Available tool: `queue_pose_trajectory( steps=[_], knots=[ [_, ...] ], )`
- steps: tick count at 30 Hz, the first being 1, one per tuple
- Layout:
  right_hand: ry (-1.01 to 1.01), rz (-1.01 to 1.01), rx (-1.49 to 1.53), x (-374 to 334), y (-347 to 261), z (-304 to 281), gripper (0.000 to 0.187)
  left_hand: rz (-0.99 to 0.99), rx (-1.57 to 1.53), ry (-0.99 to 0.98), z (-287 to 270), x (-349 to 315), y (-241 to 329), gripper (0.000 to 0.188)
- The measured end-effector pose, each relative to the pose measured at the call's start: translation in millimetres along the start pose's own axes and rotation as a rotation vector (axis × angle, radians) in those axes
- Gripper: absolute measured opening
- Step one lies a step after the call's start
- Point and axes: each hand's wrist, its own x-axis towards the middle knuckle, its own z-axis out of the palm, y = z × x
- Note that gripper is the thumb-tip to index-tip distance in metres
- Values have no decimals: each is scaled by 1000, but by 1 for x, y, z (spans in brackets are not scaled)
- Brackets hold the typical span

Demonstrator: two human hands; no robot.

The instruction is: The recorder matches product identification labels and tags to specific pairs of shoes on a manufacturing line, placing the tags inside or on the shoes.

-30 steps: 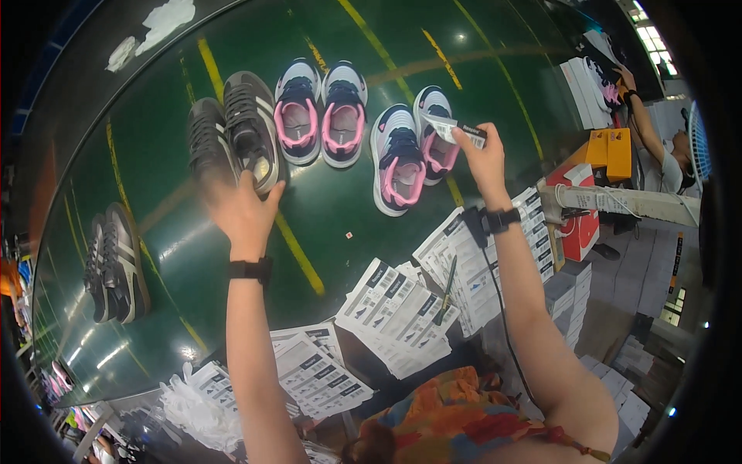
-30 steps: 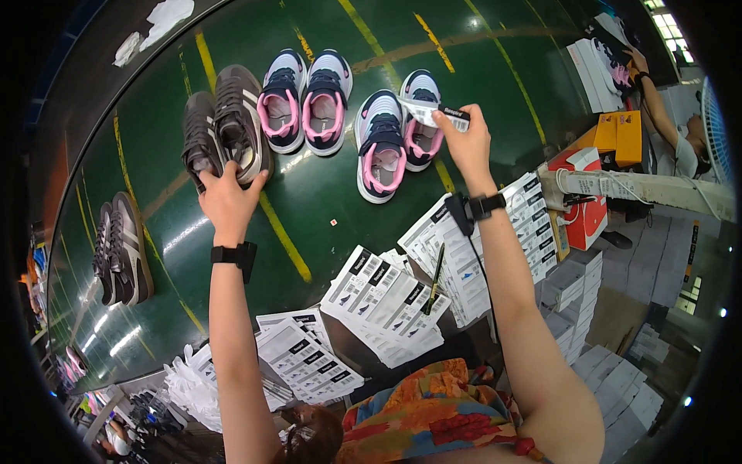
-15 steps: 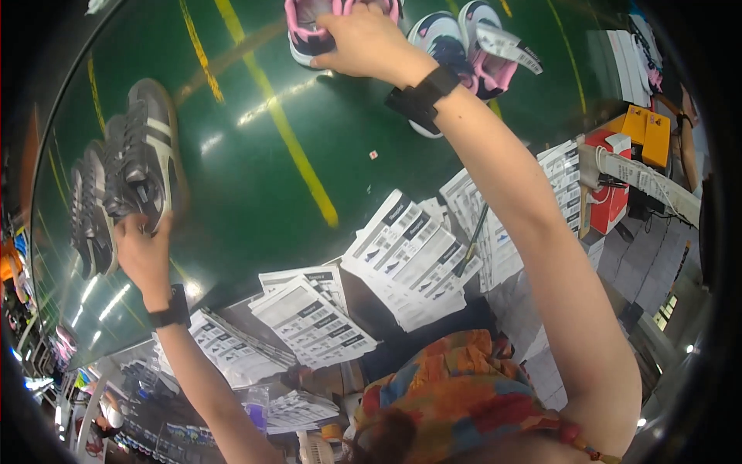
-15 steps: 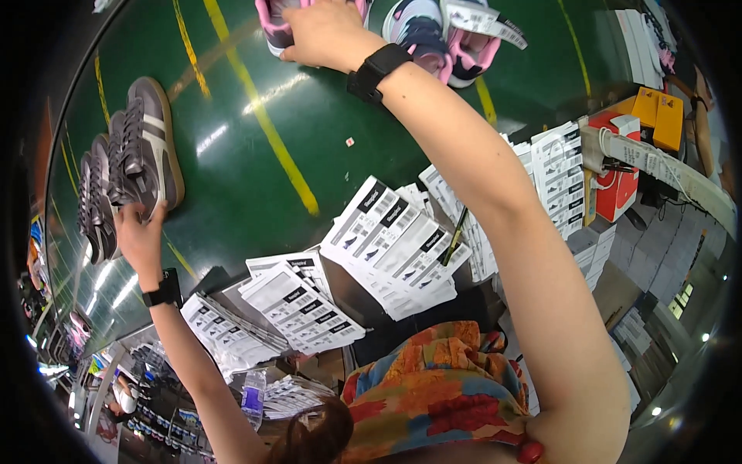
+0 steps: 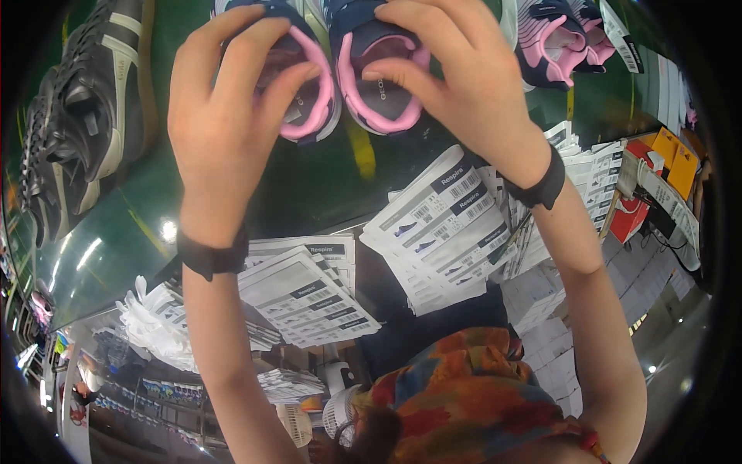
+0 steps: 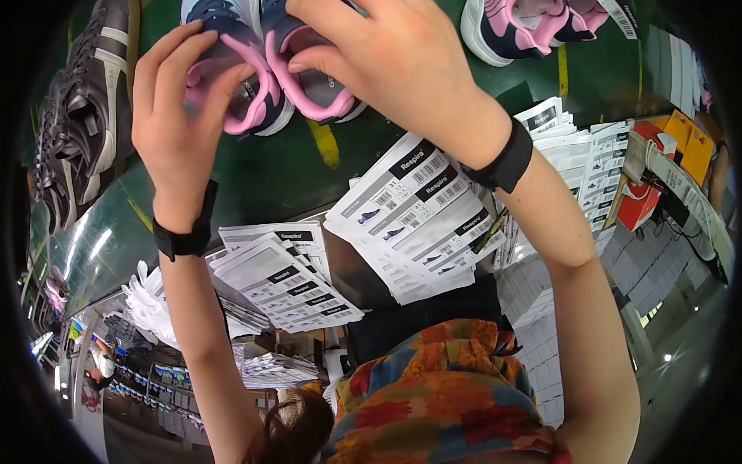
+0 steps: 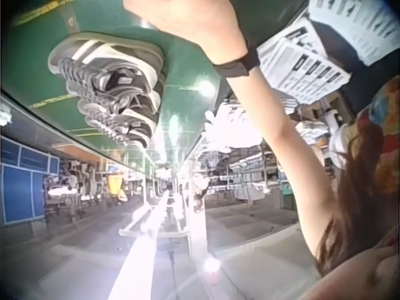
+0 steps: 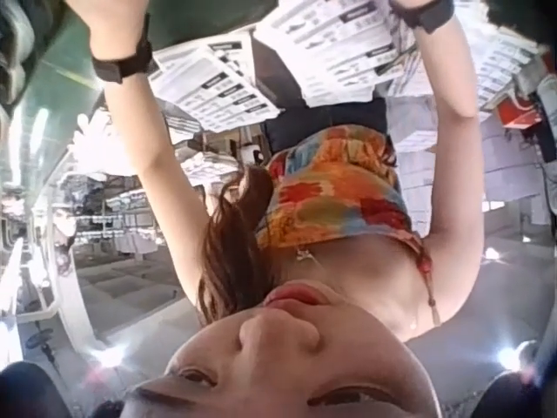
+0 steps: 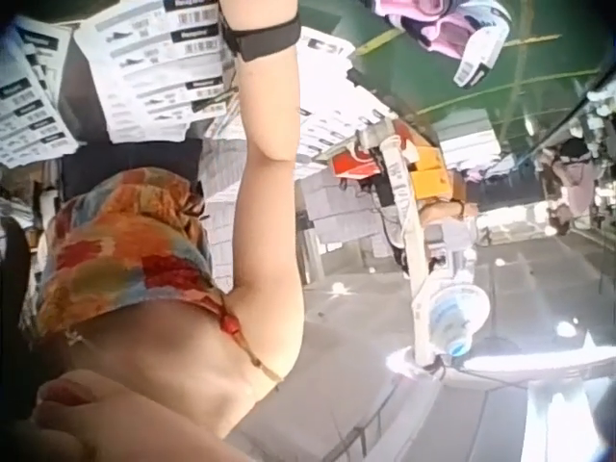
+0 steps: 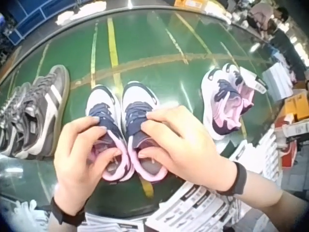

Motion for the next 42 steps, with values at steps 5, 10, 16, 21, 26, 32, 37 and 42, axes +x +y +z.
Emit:
queue_pose_trajectory(
  steps=[5, 10, 16, 21, 26, 32, 37, 42],
  knots=[
    [3, -280, 106, 18, 14, -4, 32, 150, 0, 22, 6, 25, -8, 18],
    [-270, 270, 575, 55, -3, -36, 10, -505, -399, -75, -21, 50, 27, 10],
    [-588, 765, 736, 59, -38, -84, 14, -859, -500, -170, -72, 49, 81, 7],
    [-443, 548, 757, 48, -48, -88, 13, -682, -410, -60, -82, 38, 99, 2],
    [4, 17, 429, 2, -17, -47, 9, -174, -101, -69, -44, 10, 66, 13],
    [-506, 375, 214, -25, -12, -50, 73, -416, -12, -143, -2, -16, 46, 72],
    [-433, 467, 406, 5, -11, -84, 63, -890, -495, -284, -31, 3, 47, 75],
    [-14, 908, 1145, -61, -12, -87, 56, -1056, -960, -20, -56, -12, 47, 63]
  ],
)
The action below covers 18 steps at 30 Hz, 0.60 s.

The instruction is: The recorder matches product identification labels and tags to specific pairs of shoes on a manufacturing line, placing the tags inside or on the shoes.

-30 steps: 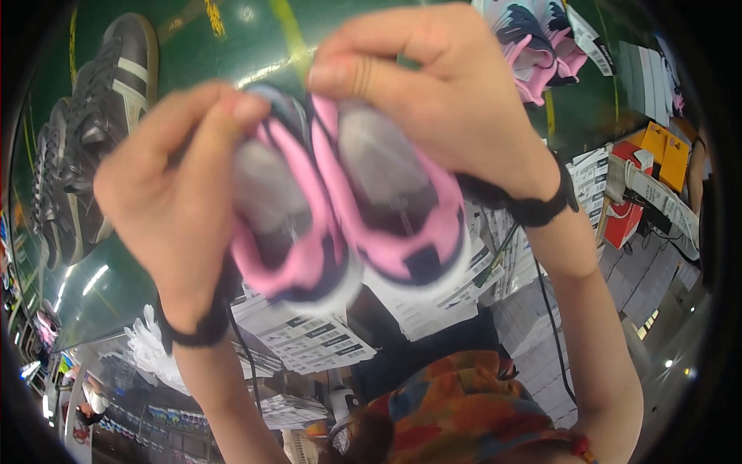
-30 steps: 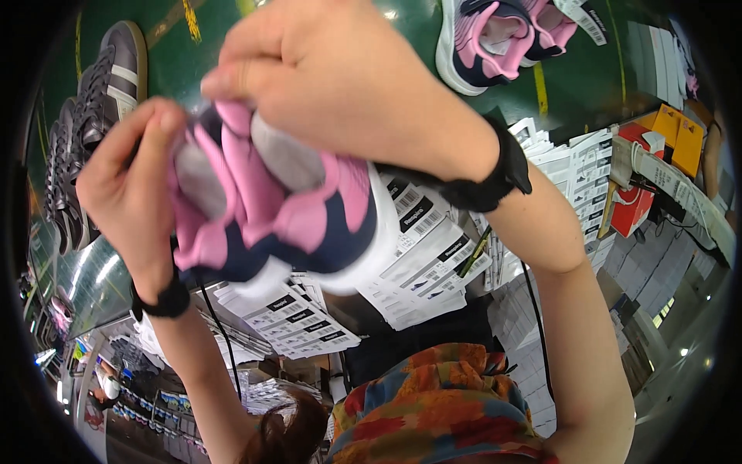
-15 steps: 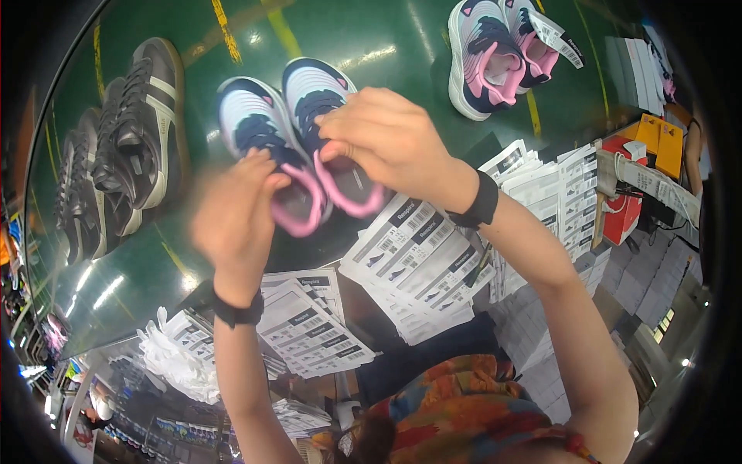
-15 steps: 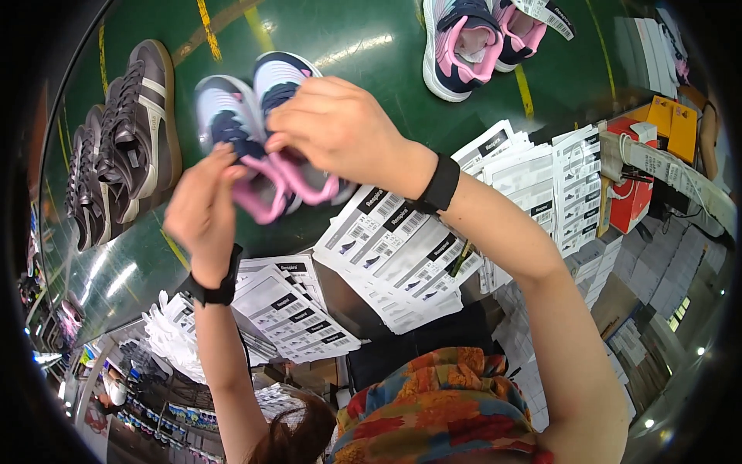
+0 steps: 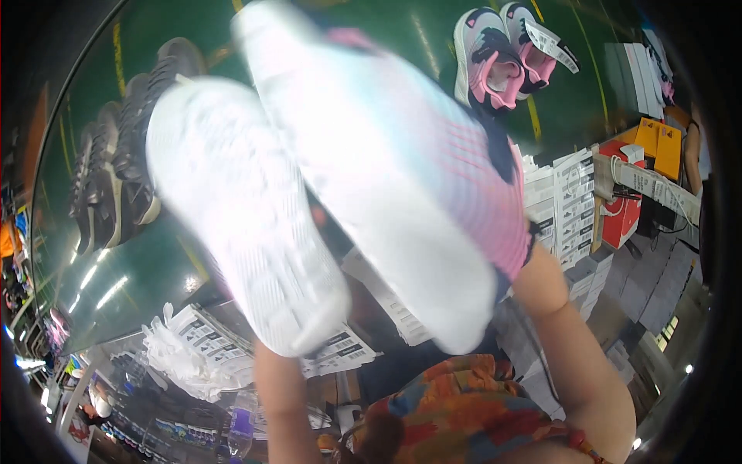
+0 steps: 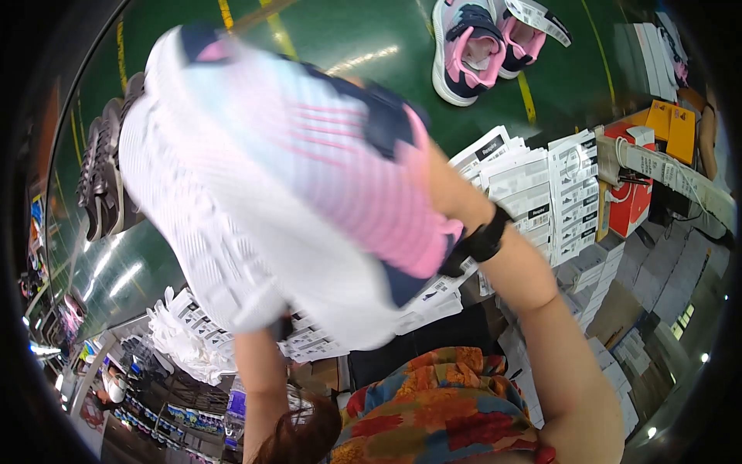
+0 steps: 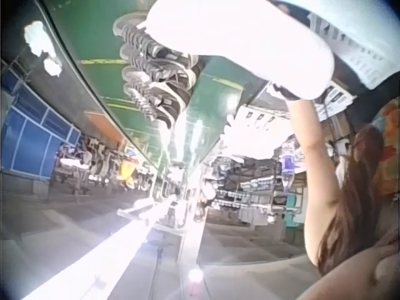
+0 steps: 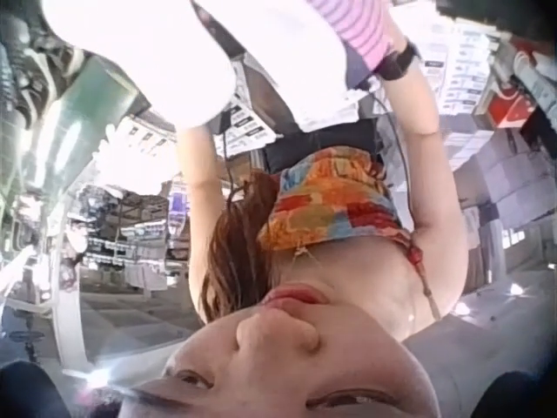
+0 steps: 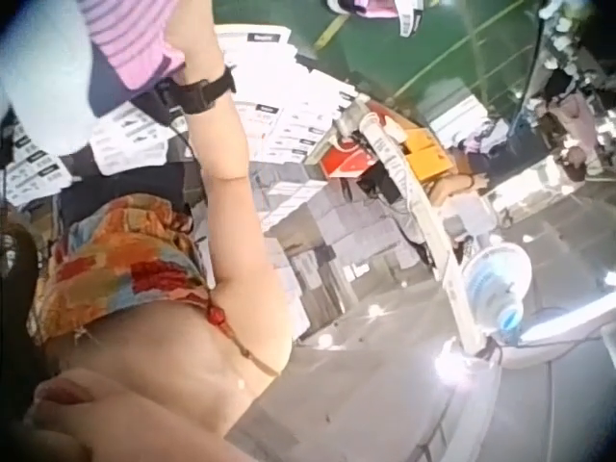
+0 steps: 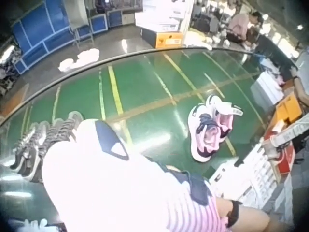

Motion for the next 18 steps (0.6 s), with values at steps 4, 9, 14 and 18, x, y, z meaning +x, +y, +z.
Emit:
queue_pose_trajectory(
  steps=[4, 9, 14, 18],
  knots=[
    [65, -62, -100, -7, 8, 6, 48, -37, -176, 75, 7, -16, -12, 61],
    [217, -132, -319, -35, 19, 6, 37, -125, -434, 148, 18, -28, -29, 58],
    [116, -37, -640, 24, -10, 62, 29, 1, 332, -28, -16, -3, -43, 51],
    [79, -637, -1076, -2, -4, 76, 29, 39, 623, -86, -37, -51, -18, 46]
  ],
)
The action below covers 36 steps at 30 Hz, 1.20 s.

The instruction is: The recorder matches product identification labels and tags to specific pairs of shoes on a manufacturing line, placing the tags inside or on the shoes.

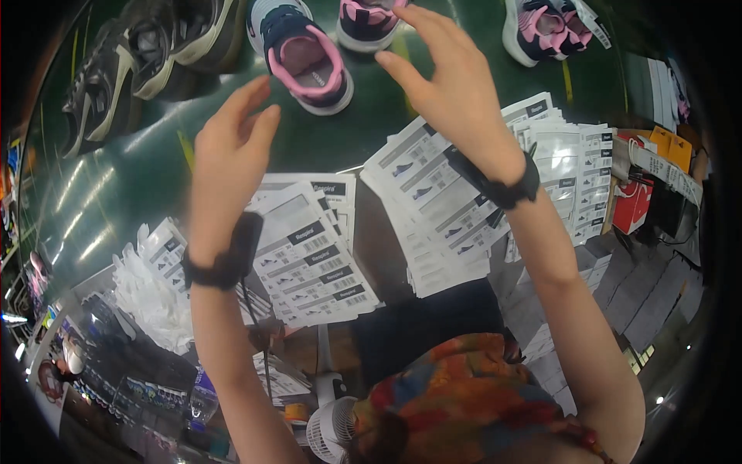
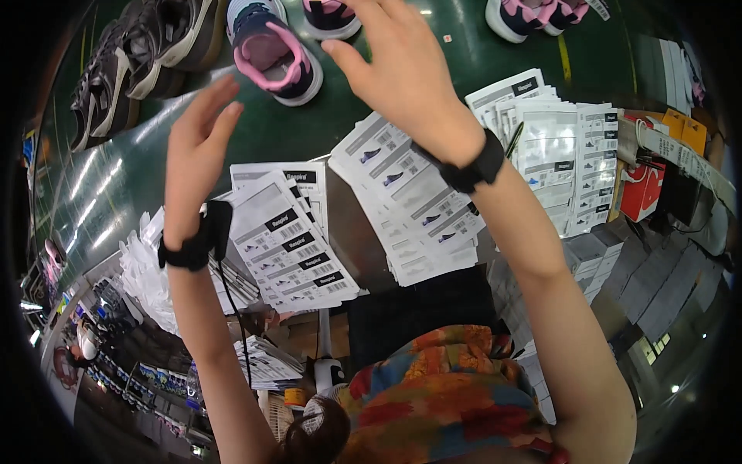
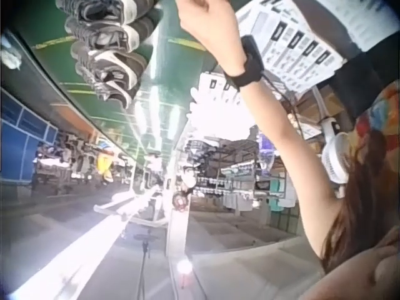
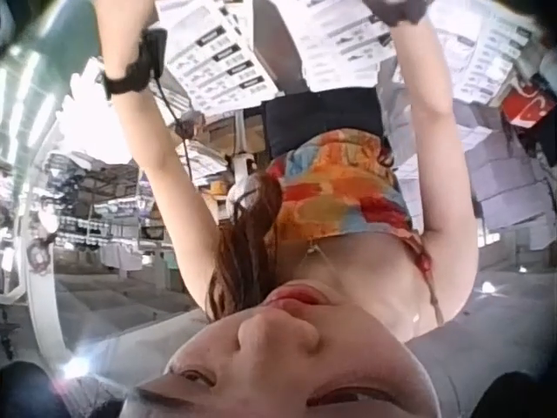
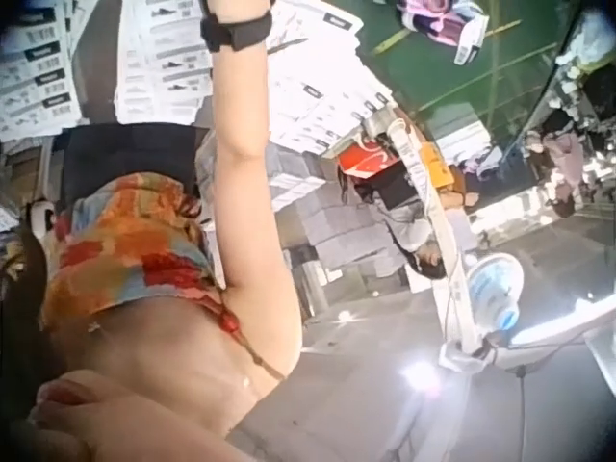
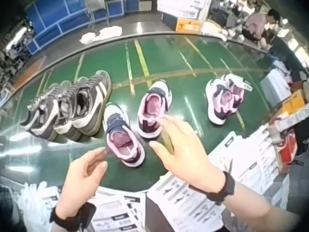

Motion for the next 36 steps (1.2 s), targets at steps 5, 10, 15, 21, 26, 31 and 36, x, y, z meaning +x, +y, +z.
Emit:
queue_pose_trajectory(
  steps=[5, 10, 15, 21, 26, 31, 36],
  knots=[
    [-338, 47, 128, -94, -68, -10, 26, -27, 369, 7, -38, -118, -22, 30],
    [-533, 30, 194, -128, -104, 25, 29, 96, 553, -48, -32, -172, -65, 54],
    [-595, -67, 57, -137, -104, 49, 44, 209, 633, -32, -19, -168, -97, 84],
    [-531, -164, -63, -145, -106, 58, 40, 190, 707, -2, -16, -174, -110, 89],
    [-480, -128, 22, -151, -102, 61, 27, 220, 698, 34, -10, -175, -116, 86],
    [-467, 60, 140, -153, -111, 58, 18, 215, 707, 46, -11, -174, -115, 84],
    [-543, 155, 188, -151, -111, 53, 20, 195, 754, 38, -13, -173, -111, 87]
  ],
)
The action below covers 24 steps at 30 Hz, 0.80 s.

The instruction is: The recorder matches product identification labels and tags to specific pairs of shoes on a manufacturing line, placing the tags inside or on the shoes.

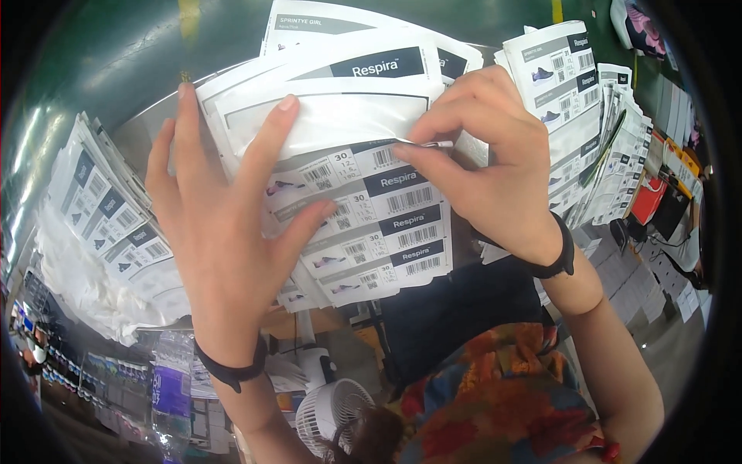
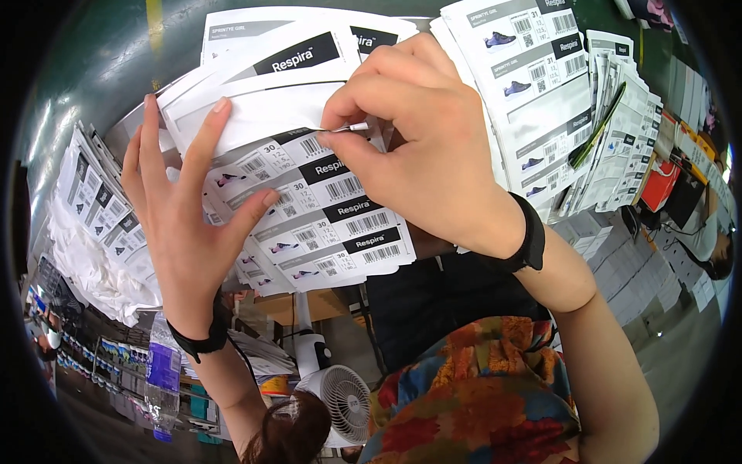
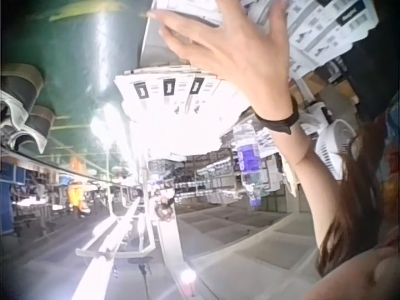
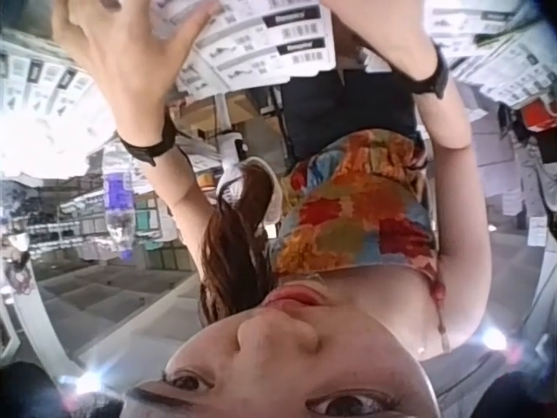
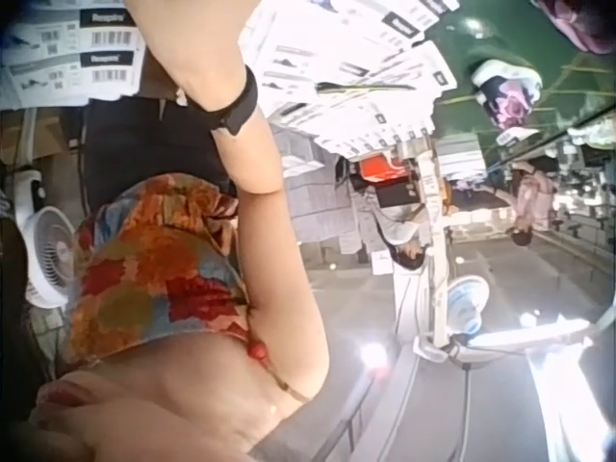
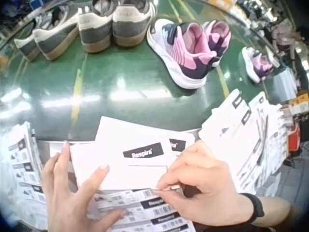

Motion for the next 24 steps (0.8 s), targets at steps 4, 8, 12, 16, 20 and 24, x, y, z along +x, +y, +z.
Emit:
queue_pose_trajectory(
  steps=[4, 8, 12, 16, 20, 24],
  knots=[
    [30, 12, 85, -6, 12, -1, 26, -25, -3, -11, 4, 4, -1, 90],
    [6, -4, 36, 0, 5, -7, 40, -42, -2, -23, 5, 4, -3, 92],
    [2, -240, -292, -2, 13, -3, 47, -16, 24, -20, 5, 5, -4, 92],
    [17, -272, -338, 4, 10, -3, 44, 3, 30, -4, 7, 6, -4, 91],
    [19, -174, -413, 8, 0, -1, 43, -5, 41, -11, 7, 4, -8, 91],
    [9, -294, -446, 9, 5, -4, 41, 8, 35, 8, 11, 4, -7, 91]
  ],
)
